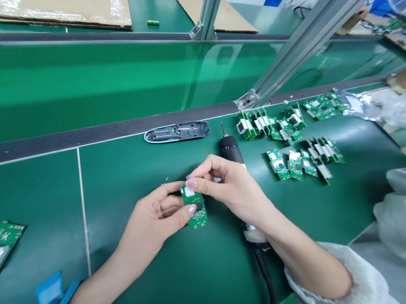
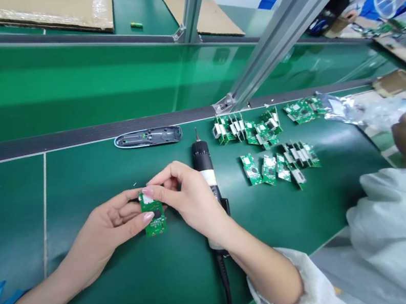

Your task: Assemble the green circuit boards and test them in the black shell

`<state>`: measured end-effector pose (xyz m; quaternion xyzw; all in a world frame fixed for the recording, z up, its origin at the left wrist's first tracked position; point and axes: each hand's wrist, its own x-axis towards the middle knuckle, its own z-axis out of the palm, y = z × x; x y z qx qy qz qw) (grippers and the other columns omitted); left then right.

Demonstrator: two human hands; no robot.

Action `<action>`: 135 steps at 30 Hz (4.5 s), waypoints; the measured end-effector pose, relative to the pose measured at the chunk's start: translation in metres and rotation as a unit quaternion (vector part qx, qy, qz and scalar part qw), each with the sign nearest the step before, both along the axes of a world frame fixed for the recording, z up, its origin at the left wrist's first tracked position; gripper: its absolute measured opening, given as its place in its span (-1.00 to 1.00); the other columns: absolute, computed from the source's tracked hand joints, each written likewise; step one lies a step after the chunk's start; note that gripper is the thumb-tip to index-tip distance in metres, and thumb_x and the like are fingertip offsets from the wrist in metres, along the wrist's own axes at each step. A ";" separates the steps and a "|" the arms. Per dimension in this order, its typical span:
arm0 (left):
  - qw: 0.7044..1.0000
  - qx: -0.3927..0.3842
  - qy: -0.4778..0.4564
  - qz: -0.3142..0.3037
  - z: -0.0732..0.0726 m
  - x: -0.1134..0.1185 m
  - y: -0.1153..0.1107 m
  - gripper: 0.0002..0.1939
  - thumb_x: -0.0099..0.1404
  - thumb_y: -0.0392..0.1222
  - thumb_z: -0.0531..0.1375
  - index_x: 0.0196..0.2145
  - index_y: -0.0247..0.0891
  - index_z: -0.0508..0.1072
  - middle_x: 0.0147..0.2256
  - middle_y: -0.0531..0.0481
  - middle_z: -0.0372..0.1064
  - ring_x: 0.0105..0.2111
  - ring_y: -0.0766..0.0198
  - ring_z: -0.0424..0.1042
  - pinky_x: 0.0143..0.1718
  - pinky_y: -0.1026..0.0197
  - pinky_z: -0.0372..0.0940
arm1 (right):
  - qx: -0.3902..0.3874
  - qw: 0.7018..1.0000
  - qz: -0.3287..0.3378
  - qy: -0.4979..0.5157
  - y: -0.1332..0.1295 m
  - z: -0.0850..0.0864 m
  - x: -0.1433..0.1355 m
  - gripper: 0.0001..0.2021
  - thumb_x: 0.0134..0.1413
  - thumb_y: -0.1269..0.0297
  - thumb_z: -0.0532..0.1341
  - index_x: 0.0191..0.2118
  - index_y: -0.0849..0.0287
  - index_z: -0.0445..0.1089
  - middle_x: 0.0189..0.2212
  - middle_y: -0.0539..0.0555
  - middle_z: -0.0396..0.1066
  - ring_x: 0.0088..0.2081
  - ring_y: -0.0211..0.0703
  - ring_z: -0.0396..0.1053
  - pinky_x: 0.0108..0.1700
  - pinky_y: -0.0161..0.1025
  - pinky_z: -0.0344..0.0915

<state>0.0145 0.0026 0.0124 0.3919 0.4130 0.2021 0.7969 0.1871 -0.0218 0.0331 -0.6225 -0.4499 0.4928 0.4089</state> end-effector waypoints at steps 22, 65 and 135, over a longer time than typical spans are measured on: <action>0.993 0.115 0.009 0.025 -0.007 0.001 -0.004 -0.64 0.10 -0.19 0.35 -0.28 -0.16 0.21 -0.36 0.10 0.45 -0.29 0.25 0.46 -0.24 0.20 0.31 | 0.000 0.993 0.102 -0.050 -0.004 -0.005 0.005 -0.77 0.03 0.09 0.36 -0.36 0.14 0.44 -0.50 -0.06 0.26 -0.48 -0.30 0.23 -0.48 -0.32 0.16; 0.885 0.458 0.070 0.047 -0.005 -0.012 -0.001 -0.92 0.31 -0.30 0.22 -0.27 -0.15 0.49 -0.31 0.12 0.53 -0.34 0.39 0.50 -0.32 0.41 0.34 | 0.167 0.979 0.079 -0.091 -0.014 0.005 -0.006 -0.97 0.19 0.32 0.28 -0.24 0.12 0.45 -0.36 -0.05 0.39 -0.33 -0.32 0.36 -0.32 -0.34 0.24; 0.899 0.419 0.027 0.124 0.008 -0.016 -0.004 -0.78 0.18 -0.40 0.29 -0.27 -0.11 0.56 -0.34 0.11 0.54 -0.36 0.37 0.50 -0.30 0.39 0.41 | 0.173 0.979 0.098 -0.036 -0.018 0.012 -0.004 -0.89 0.13 0.28 0.33 -0.21 0.12 0.52 -0.38 0.01 0.48 -0.42 -0.30 0.43 -0.40 -0.33 0.38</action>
